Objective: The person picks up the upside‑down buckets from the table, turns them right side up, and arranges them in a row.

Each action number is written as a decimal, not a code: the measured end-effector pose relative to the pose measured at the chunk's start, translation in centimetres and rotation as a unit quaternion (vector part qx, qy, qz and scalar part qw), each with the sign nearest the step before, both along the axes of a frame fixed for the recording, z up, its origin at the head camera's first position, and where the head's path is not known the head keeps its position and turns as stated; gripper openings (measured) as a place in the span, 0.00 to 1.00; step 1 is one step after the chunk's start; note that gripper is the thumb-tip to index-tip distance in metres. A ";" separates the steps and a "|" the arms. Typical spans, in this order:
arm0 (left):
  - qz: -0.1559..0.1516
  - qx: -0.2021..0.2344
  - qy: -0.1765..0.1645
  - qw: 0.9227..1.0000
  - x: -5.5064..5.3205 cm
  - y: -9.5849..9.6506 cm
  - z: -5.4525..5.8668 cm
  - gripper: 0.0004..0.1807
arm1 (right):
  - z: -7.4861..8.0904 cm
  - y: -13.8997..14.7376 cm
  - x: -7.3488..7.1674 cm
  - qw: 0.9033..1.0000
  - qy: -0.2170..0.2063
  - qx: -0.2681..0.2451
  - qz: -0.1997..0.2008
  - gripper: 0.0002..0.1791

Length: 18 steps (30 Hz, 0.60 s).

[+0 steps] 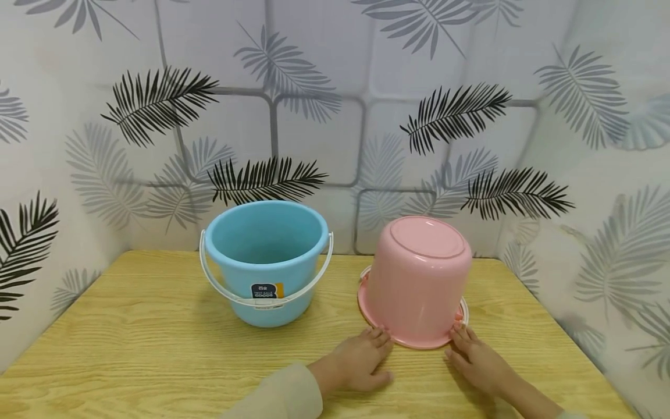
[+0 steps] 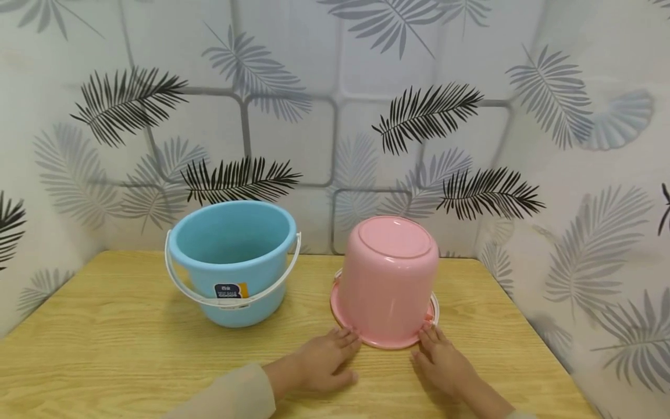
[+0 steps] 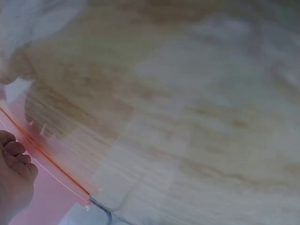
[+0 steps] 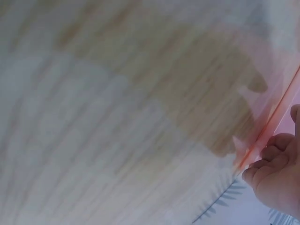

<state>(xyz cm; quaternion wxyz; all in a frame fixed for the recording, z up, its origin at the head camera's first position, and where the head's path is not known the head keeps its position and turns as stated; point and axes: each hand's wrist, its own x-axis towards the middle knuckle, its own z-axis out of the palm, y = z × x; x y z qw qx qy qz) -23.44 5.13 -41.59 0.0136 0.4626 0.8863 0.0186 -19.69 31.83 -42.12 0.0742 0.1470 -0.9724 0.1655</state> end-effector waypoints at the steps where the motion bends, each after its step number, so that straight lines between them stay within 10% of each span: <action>1: -0.002 0.000 0.001 1.000 0.1 0.0 0.0 0.35 | 0.1 0.1 -0.1 1.000 -0.002 -0.001 0.005 0.27; 18: 0.014 0.004 -0.011 1.000 0.2 -1.6 0.0 0.35 | 0.1 0.3 0.0 0.999 -0.030 0.007 0.020 0.30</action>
